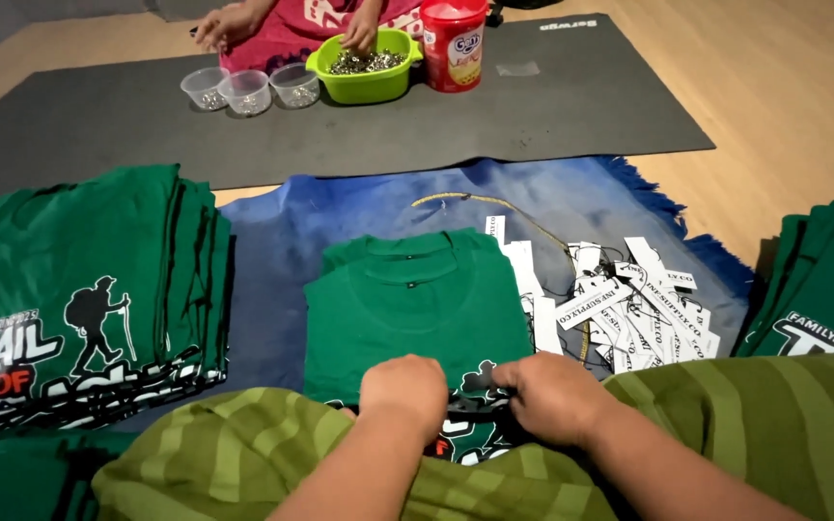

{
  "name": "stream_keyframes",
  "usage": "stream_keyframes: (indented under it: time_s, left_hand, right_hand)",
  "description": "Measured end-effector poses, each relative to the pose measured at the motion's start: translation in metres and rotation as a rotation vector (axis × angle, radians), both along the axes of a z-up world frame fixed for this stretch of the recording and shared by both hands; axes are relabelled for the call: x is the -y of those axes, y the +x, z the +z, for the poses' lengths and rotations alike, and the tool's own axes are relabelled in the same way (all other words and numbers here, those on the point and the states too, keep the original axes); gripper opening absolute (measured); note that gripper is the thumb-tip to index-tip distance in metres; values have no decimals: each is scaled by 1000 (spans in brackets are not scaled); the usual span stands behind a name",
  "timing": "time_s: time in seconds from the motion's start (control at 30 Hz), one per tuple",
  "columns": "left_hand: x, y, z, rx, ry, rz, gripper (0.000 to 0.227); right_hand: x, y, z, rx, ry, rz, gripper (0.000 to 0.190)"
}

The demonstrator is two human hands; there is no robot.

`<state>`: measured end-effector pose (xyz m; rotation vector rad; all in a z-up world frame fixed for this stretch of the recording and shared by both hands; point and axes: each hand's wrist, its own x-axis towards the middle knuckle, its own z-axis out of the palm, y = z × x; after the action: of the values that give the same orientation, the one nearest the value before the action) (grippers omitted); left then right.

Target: Attaching paper brand tags to the neck area of green t-shirts manually.

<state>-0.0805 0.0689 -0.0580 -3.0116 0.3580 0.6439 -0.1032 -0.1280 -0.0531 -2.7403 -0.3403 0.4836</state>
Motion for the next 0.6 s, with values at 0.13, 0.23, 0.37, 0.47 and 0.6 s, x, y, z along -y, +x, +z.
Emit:
stream_keyframes:
  time_s: [0.13, 0.23, 0.37, 0.47, 0.6]
  left_hand:
    - [-4, 4, 28, -130, 34, 12, 20]
    - [-4, 2, 44, -310, 46, -101, 31]
    - [15, -9, 109, -512, -57, 10, 76]
    - [24, -7, 104, -478, -219, 58, 81]
    - [24, -6, 22, -224, -473, 222, 53]
  right_hand:
    - [3, 3, 0, -89, 63, -90, 37]
    - [12, 8, -9, -338, 188, -145, 14]
    - [34, 28, -35, -273, 242, -375, 18]
    - [47, 42, -46, -131, -69, -539, 32]
    - [71, 57, -96, -128, -107, -686, 43]
